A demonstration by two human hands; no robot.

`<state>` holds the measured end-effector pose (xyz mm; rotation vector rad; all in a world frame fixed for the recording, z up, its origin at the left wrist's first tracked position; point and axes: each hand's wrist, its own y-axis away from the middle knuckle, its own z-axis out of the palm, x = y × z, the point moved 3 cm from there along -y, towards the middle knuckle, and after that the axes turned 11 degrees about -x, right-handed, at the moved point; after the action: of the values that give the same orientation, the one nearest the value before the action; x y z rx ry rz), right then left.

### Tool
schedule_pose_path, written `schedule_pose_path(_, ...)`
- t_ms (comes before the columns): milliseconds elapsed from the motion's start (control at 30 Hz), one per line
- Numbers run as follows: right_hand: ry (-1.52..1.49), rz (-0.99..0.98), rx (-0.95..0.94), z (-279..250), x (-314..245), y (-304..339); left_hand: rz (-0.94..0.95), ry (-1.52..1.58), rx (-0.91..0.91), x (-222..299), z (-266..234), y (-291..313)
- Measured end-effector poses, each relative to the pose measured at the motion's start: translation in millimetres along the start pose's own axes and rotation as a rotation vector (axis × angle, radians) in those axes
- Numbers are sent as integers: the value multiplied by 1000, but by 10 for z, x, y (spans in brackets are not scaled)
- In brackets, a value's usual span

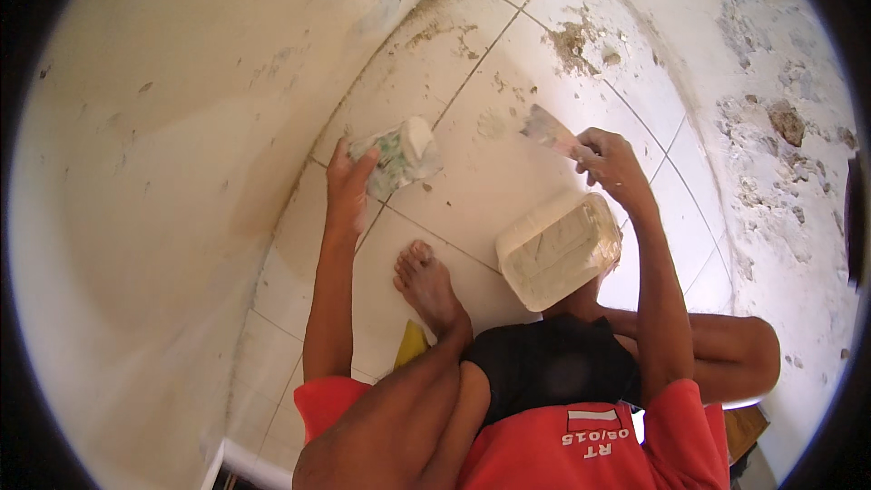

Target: The person applies putty to holes and damaged areas on a wall using a putty knife and a flat scraper, taking the material from a small plastic container.

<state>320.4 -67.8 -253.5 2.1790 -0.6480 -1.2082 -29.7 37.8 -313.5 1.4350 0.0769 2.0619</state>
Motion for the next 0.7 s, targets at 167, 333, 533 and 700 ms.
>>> schedule_pose_path(167,236,-26,-15,83,-85,-250,-91,-208,-123,-229,13,-381)
schedule_pose_path(333,456,-31,-64,-79,-145,-450,-66,-347,-157,-303,33,-595)
schedule_pose_path(533,523,-57,-77,25,-219,-535,-15,-463,-120,-327,85,-695)
schedule_pose_path(700,501,-87,-73,106,-244,-574,-35,-747,-46,-232,353,-684)
